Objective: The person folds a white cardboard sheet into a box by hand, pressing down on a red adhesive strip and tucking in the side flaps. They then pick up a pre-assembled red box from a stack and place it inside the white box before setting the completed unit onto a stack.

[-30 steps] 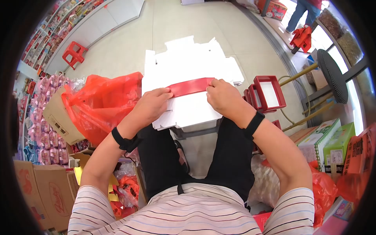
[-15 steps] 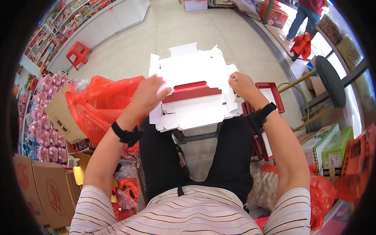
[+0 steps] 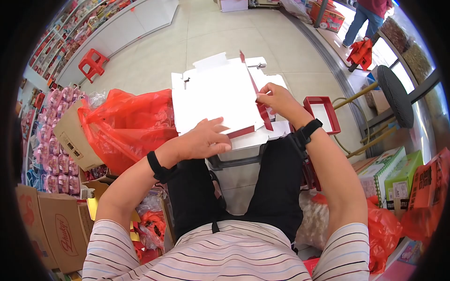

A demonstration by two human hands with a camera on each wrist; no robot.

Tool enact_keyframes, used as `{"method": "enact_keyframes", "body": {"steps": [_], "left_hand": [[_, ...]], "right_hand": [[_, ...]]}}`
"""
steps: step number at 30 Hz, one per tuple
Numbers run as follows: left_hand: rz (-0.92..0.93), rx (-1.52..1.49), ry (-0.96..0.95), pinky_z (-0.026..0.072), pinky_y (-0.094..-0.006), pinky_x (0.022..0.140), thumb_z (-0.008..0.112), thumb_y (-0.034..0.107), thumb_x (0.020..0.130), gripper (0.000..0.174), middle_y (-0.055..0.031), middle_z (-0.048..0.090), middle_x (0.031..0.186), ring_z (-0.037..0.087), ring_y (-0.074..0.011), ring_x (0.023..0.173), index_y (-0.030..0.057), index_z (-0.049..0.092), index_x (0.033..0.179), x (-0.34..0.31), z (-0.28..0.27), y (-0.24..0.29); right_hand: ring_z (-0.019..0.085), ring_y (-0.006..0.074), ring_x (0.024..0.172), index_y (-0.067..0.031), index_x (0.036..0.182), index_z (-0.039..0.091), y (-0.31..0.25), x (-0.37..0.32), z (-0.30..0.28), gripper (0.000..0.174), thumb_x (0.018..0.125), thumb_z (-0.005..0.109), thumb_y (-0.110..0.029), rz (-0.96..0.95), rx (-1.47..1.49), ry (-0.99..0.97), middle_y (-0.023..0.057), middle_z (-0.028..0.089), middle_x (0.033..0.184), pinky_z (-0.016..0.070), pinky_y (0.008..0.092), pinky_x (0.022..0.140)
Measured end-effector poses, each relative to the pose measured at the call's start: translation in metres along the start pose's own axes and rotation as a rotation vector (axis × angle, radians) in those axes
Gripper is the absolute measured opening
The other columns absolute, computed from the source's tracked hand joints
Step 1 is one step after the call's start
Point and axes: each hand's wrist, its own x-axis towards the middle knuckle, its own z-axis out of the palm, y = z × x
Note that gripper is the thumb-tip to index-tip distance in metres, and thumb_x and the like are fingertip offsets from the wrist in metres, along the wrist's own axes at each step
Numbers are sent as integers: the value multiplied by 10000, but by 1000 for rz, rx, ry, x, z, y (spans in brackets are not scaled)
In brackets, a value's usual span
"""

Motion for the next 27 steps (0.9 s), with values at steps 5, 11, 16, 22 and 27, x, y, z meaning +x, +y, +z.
{"method": "enact_keyframes", "body": {"steps": [5,11,16,22,27], "left_hand": [[94,129,-59,240,-748,1213,587,493,1051,355,-88,543,1596,317,-507,1553,218,802,1111,-8,6,25],[300,-113,-140,391,-595,1163,644,428,1047,346,-115,669,1412,532,-419,1400,111,760,1125,-33,19,62],[-155,-298,280,557,-371,916,654,168,1048,218,-128,706,1136,682,-290,1027,45,705,1220,-52,-31,39],[-452,-206,536,538,-403,916,524,151,1026,318,-202,705,994,690,-314,951,-49,690,1208,-76,-37,-76],[-244,-188,449,540,-338,944,538,238,1097,403,-139,635,1240,609,-195,1168,24,638,1424,-56,-18,-66]], "right_hand": [[734,259,909,-20,1196,579,-1,8,20,482,902,808,-326,13,-310,90,187,745,1010,584,392,763],[714,481,1004,39,1284,504,8,5,38,551,892,780,-234,-142,-502,145,300,725,1045,556,491,902],[704,511,1061,92,1405,439,4,-4,39,629,910,736,-156,-179,-471,135,354,714,1065,549,518,925],[693,527,1071,119,1513,353,11,-7,43,699,921,650,-103,-141,-375,125,380,701,1093,536,530,960],[682,540,1076,119,1554,313,12,-10,50,712,923,586,-69,-145,-426,190,393,691,1112,526,543,971]]}}
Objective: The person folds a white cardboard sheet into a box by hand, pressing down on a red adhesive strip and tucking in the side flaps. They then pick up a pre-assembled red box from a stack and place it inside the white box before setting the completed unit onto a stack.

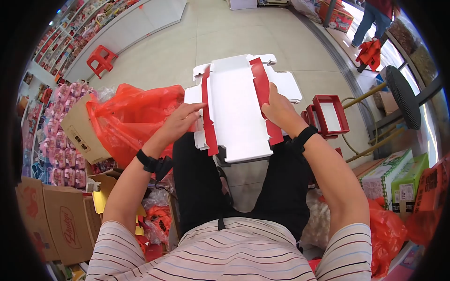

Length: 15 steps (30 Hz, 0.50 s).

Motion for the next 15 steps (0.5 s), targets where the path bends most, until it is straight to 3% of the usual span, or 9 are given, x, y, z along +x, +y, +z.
{"method": "enact_keyframes", "body": {"steps": [1,4,7,10,12,15], "left_hand": [[-112,-103,-65,535,-334,950,548,232,1102,407,-151,581,1301,553,-185,1237,65,630,1464,5,2,11],[-152,-37,-16,555,-330,860,574,213,1082,411,-102,616,1155,611,-161,1085,72,631,1465,20,16,28],[-481,-232,-189,560,-323,743,600,207,1052,419,-55,642,1055,641,-147,916,72,636,1447,40,5,50],[-380,-300,-260,542,-313,658,616,212,1026,436,-33,660,1000,638,-128,803,70,633,1438,50,6,51],[-420,-202,-388,544,-313,680,594,181,980,511,-73,684,1063,649,-136,839,47,587,1473,57,2,63],[-437,16,-556,555,-319,742,595,169,921,647,-113,701,1123,674,-160,888,4,513,1541,68,-8,74]], "right_hand": [[683,540,1068,105,1559,317,-1,-1,0,707,922,577,-58,6,-9,-6,391,693,1110,525,546,969],[688,535,1033,57,1545,356,-3,-4,0,662,919,553,-28,-23,-20,-8,377,699,1081,524,553,953],[692,522,984,-3,1440,449,4,-5,-1,525,924,545,-19,-115,23,9,333,707,1019,530,543,917],[690,495,938,-39,1280,520,7,-2,0,346,936,554,-28,-124,97,-31,278,700,986,537,511,878],[690,464,889,-22,1177,532,0,-4,-4,236,941,554,-22,-82,113,-96,255,688,976,535,494,841],[719,357,858,-13,1225,556,12,6,-3,295,933,542,-51,-165,43,-161,212,702,1003,551,452,759]]}}
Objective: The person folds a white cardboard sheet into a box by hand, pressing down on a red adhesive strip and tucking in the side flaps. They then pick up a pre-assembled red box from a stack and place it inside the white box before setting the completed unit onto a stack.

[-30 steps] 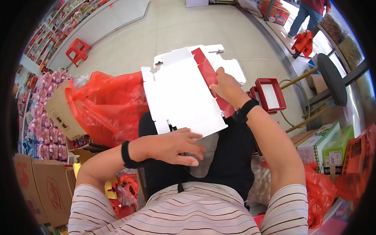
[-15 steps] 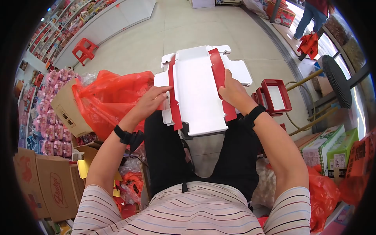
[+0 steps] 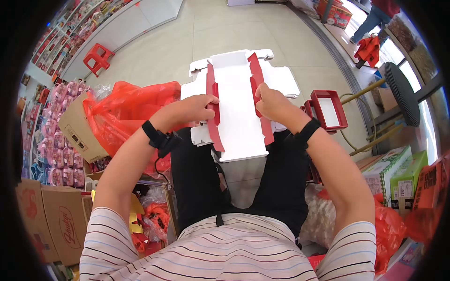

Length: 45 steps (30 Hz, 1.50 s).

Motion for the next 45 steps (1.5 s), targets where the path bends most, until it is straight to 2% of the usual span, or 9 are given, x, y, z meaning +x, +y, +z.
{"method": "enact_keyframes", "body": {"steps": [4,10,14,19,25,26,32,35,45], "left_hand": [[6,149,-169,559,-347,872,639,198,857,846,-176,705,1207,698,-232,988,-46,377,1623,-16,-18,20],[104,252,-196,533,-386,1021,684,209,827,993,-248,591,1423,654,-325,1195,-21,235,1682,-9,-15,-7],[126,244,-193,511,-398,1079,742,222,839,1036,-270,492,1536,613,-352,1283,-1,199,1693,-14,-10,-11],[227,184,-142,495,-396,1089,753,221,937,847,-224,555,1468,623,-328,1253,16,337,1645,-19,-8,-22],[407,269,25,506,-423,1043,672,207,1036,543,-163,606,1329,642,-327,1173,133,501,1547,-18,17,-31],[420,299,67,512,-430,1032,658,212,1048,516,-160,608,1306,645,-334,1157,151,508,1539,-18,22,-32],[398,357,110,533,-462,993,642,229,990,588,-206,597,1290,659,-403,1134,82,470,1533,-37,27,-27],[325,394,72,539,-470,982,668,258,930,672,-218,597,1295,662,-422,1130,54,453,1533,-41,24,-19],[393,387,189,560,-442,936,725,302,877,556,-210,624,1254,679,-386,1068,31,594,1344,-42,40,-12]], "right_hand": [[705,198,733,-32,1417,519,-47,-18,-50,540,885,536,-117,287,166,-324,129,700,979,552,330,656],[684,210,774,-60,1541,412,-55,-33,-70,709,862,607,-120,342,193,-541,161,692,1096,560,328,688],[680,199,856,-79,1554,397,-47,-44,-64,746,860,666,-139,241,203,-504,151,675,1130,558,328,718],[697,205,914,-61,1546,411,-37,-45,-60,719,920,725,-225,152,264,-474,134,690,1049,565,333,742],[704,234,959,-61,1331,608,-33,-53,-40,388,995,686,-239,-78,192,-372,131,722,1005,558,371,875],[713,298,984,-26,1237,637,-34,-57,-34,292,1013,643,-213,-154,203,-313,166,737,1052,549,401,922],[703,417,1036,-17,1249,636,-37,-64,-30,345,936,604,-158,-156,27,-290,229,732,1090,552,452,928],[713,334,1055,-23,1333,603,-42,-62,-36,455,897,615,-150,-115,-46,-358,195,720,1176,565,410,914],[701,355,1061,-50,1300,590,-44,-70,-30,445,881,673,-175,-62,-30,-345,191,703,1175,563,423,928]]}}
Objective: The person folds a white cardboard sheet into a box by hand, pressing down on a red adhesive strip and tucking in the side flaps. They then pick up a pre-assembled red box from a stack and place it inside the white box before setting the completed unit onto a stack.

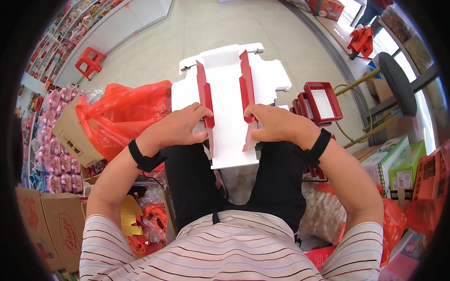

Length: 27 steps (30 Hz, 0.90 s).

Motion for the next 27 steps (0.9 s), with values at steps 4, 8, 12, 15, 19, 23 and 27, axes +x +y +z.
{"method": "enact_keyframes", "body": {"steps": [4,8,12,15,19,23,27], "left_hand": [[-21,20,-4,559,-439,934,748,354,876,574,-211,625,1240,676,-390,1069,34,603,1330,5,1,2],[-59,35,-34,557,-445,927,762,404,891,589,-212,626,1235,670,-395,1077,32,606,1320,6,-2,12],[-14,108,9,557,-446,889,756,431,912,532,-200,628,1161,668,-387,1055,51,635,1263,3,3,10],[16,179,94,560,-447,849,757,453,926,473,-193,621,1097,670,-377,1023,67,669,1186,-1,10,12],[-75,123,139,569,-455,818,740,417,968,376,-202,621,1122,683,-366,975,69,693,1104,-1,11,19],[-22,127,421,584,-464,814,680,280,1021,225,-234,609,1294,702,-364,937,57,683,1052,7,37,2],[-29,178,535,595,-465,804,651,230,1037,203,-214,583,1395,711,-371,948,31,653,995,14,42,7]], "right_hand": [[692,378,1044,-54,1246,611,-2,2,0,384,905,689,-215,-19,-76,56,195,700,1133,556,436,906],[685,377,1029,-47,1131,671,-2,6,3,298,944,712,-275,-44,-104,72,194,700,1097,546,451,856],[686,345,895,-15,1018,696,11,10,10,285,984,705,-298,-84,-32,164,187,701,948,526,446,769],[648,316,766,11,991,685,17,12,11,311,1014,683,-300,-37,52,161,184,672,827,503,431,714],[633,390,765,13,974,673,10,12,12,357,1039,641,-337,0,100,137,215,667,810,497,467,728],[566,218,676,21,981,636,10,11,12,354,1103,586,-308,-16,184,143,122,592,739,479,378,667],[608,234,688,28,989,655,7,13,13,353,1100,567,-295,30,384,219,152,591,728,507,406,676]]}}
